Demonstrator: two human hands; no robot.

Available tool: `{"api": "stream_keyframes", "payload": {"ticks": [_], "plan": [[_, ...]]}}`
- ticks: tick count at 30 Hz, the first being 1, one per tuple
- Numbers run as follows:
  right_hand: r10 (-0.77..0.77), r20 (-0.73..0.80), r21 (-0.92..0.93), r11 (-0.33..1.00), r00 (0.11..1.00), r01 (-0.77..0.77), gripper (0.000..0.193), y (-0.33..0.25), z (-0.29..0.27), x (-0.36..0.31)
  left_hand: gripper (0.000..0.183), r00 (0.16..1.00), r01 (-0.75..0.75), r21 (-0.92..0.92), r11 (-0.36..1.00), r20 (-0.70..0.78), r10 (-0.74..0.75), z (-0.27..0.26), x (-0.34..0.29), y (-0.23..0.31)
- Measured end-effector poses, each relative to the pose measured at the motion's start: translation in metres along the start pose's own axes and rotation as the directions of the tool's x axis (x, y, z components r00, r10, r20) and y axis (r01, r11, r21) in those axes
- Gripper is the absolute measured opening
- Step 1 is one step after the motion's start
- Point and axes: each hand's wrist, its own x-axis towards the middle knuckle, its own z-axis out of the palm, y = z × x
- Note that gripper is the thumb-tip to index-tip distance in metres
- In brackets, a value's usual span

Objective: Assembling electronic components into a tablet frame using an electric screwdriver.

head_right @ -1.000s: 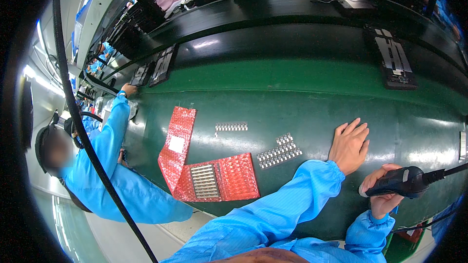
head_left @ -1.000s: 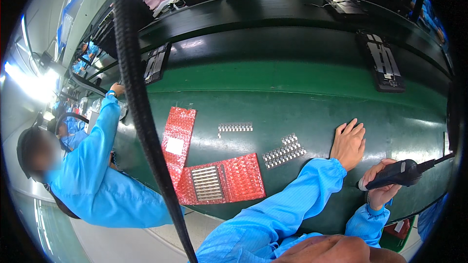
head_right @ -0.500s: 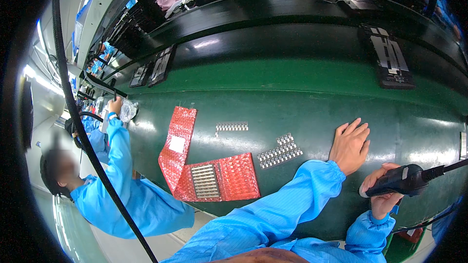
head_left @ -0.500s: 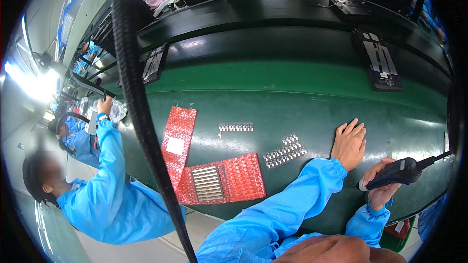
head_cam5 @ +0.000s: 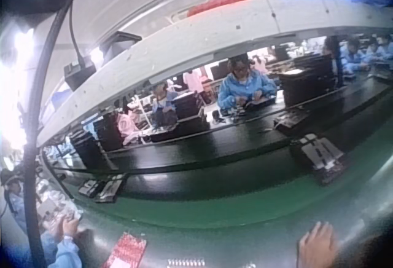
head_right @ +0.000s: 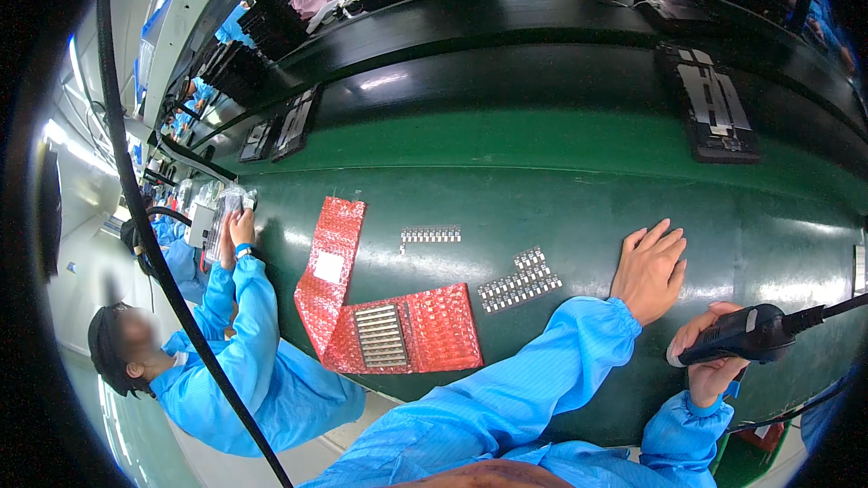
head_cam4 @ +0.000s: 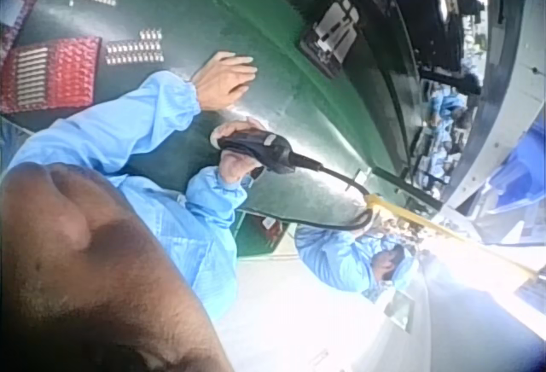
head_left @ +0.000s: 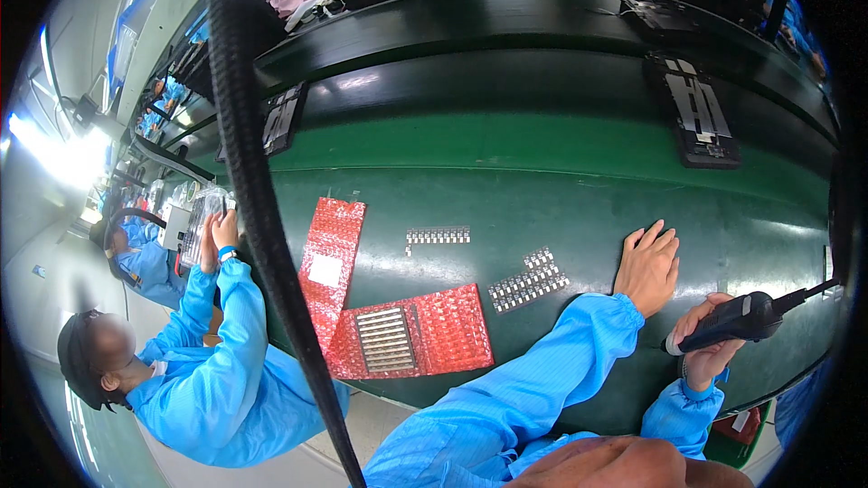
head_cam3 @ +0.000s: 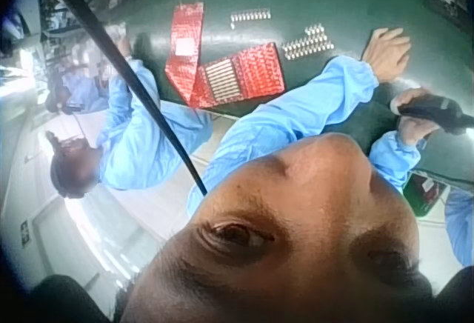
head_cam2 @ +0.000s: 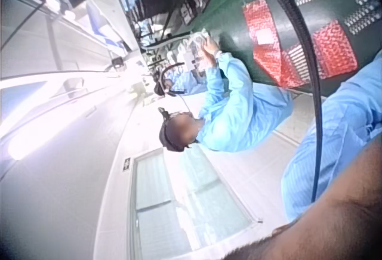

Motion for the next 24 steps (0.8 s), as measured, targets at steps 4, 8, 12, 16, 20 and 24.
{"api": "stream_keyframes", "payload": {"ticks": [4,8,12,16,20,24], "plan": [[0.014,-0.002,0.007,1.0,1.0,-0.014,0.072,-0.0008,-0.0002,-0.0001,0.028,1.0,-0.001,-0.012,1.0,-0.008,0.001,-0.001,0.0004,0.001],[0.02,-0.004,0.004,1.0,1.0,-0.02,0.072,-0.0009,0.0003,-0.0003,0.025,1.0,0.001,-0.033,0.999,-0.021,-0.002,-0.0014,0.0001,0.0002],[0.02,0.002,-0.012,1.0,1.0,-0.02,0.073,-0.0019,0.0006,0.0,0.022,0.999,-0.013,-0.055,0.998,-0.052,0.01,0.0004,-0.0007,-0.0008],[0.024,-0.007,-0.002,1.0,1.0,-0.024,0.073,-0.0016,0.0004,0.0002,0.021,0.998,-0.015,-0.053,0.998,-0.055,0.012,-0.0002,-0.0006,-0.001],[-0.014,-0.009,0.021,1.0,1.0,0.015,0.068,0.0002,0.0006,-0.0007,0.022,0.999,-0.011,-0.054,0.998,-0.043,0.008,-0.0013,-0.0008,0.0013],[0.001,-0.006,0.086,0.996,1.0,-0.001,0.055,0.006,-0.0034,-0.0023,0.022,0.999,-0.016,-0.05,0.999,-0.048,0.014,-0.0007,-0.002,-0.0001]]}}
